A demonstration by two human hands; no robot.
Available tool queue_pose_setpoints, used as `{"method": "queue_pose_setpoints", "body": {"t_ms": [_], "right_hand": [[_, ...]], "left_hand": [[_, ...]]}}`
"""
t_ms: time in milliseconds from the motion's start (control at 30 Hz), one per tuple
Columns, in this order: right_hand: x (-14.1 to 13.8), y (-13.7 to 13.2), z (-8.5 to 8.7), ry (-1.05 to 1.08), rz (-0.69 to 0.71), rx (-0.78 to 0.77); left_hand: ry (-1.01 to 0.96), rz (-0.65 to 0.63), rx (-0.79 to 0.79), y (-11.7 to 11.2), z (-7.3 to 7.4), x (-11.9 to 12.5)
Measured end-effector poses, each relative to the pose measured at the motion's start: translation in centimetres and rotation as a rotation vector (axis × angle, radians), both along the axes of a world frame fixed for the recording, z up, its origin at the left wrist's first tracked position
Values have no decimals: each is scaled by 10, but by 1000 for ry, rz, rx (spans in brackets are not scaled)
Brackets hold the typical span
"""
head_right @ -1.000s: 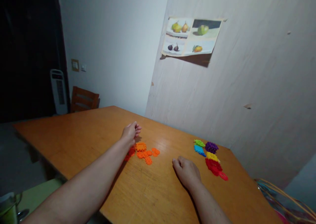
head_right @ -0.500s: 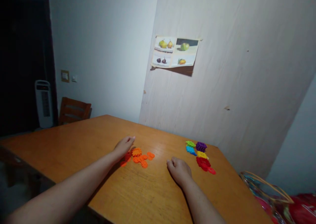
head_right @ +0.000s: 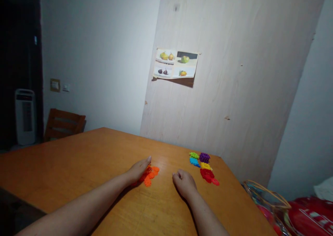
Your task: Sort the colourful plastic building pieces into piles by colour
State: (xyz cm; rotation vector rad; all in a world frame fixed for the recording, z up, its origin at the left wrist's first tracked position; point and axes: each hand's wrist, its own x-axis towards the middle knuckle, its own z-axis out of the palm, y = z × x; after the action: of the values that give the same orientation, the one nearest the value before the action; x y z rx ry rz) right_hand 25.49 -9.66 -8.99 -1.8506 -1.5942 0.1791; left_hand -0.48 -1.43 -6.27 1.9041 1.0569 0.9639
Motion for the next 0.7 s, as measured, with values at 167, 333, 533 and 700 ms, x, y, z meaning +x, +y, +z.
{"method": "queue_pose_setpoints", "body": {"t_ms": [167,333,533,700], "right_hand": [[2,-1,-2,58,-8,30],[5,-4,-1,106,9,44],[2,-4,9,76,40,-88],[-34,-3,34,-67,99,-151]], "left_hand": [[-163,-89,-95,-2,4,28],[-381,49,-160,15,4,26],[-652,123,-260,28,-2,16],[-676,92,-290,26,0,20]]}}
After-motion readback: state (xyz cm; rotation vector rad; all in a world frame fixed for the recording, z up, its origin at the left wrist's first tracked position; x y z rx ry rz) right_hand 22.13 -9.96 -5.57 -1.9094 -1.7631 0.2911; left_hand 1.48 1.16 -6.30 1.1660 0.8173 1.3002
